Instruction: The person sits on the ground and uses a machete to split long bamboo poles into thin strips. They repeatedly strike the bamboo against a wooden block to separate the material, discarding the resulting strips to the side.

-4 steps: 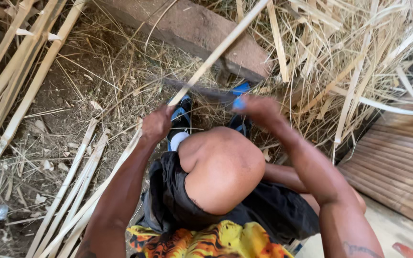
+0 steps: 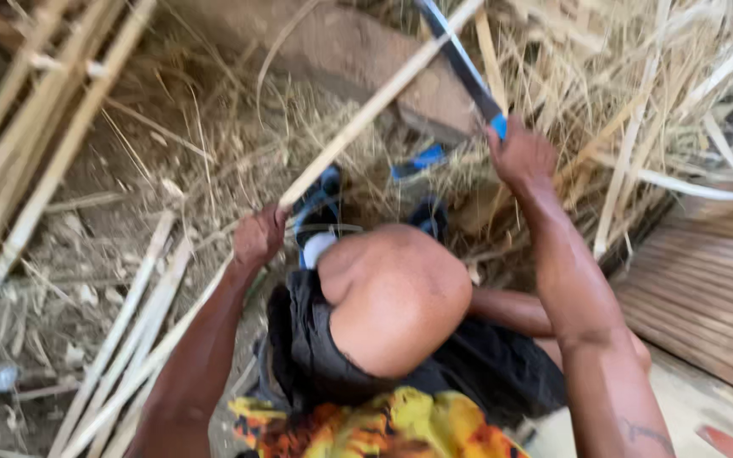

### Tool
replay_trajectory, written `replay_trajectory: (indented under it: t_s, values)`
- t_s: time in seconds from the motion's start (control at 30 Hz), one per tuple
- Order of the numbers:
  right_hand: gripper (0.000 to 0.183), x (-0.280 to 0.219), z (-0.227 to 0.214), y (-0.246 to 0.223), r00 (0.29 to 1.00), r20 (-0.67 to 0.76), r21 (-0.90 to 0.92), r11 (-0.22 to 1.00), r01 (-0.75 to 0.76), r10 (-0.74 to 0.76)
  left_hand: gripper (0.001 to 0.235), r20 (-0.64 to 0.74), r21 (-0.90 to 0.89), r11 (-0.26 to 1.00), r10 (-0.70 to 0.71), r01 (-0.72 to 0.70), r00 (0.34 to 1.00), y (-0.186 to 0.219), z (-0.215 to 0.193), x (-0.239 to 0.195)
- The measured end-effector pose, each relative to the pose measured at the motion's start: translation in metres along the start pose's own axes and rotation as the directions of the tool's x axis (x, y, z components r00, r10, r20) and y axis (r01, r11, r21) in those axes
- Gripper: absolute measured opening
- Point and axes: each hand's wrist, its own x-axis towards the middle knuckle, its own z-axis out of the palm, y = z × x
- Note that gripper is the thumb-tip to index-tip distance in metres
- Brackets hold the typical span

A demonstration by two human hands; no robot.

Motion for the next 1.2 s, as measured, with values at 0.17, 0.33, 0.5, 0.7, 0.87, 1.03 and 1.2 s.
replay_trajectory:
  t_s: [0.17,0.33,0.5,0.7,0.87,1.03,1.2]
  values:
    - [0.068,-0.008,0.033,-0.026,0.976,0.053,0.12,0.972,0.202,-0.21,0.051,-0.018,-0.2,0.974,0.106,-0.107,0.994,0.005,0.022,0.042]
    - [0.056,0.017,0.02,0.017,0.993,0.104,-0.054,0.997,0.062,-0.056,0.055,0.256,-0.139,0.968,-0.169,0.21,0.952,-0.015,-0.011,0.013]
    - [0.056,0.021,0.027,0.04,0.997,-0.07,-0.034,0.999,-0.039,0.037,0.059,0.248,-0.202,0.962,-0.131,0.184,0.96,-0.023,-0.003,0.008]
    - [0.05,-0.033,0.073,-0.055,0.906,0.012,0.02,0.906,0.424,-0.424,0.059,0.11,-0.102,0.995,0.032,-0.02,0.993,0.001,0.047,0.073]
    - [0.062,0.012,0.029,0.0,0.99,0.129,-0.084,0.995,-0.047,0.057,0.059,0.255,-0.167,0.956,-0.195,0.242,0.947,-0.011,0.007,0.021]
    - [0.047,0.013,0.015,0.007,0.975,-0.17,0.029,0.988,0.153,-0.145,0.044,0.079,-0.015,0.969,-0.244,0.246,0.967,0.016,-0.011,-0.001]
    - [0.042,-0.059,0.077,-0.076,0.844,0.008,0.336,0.797,0.502,-0.536,0.033,0.047,0.131,0.982,-0.147,0.14,0.988,0.041,0.004,0.021]
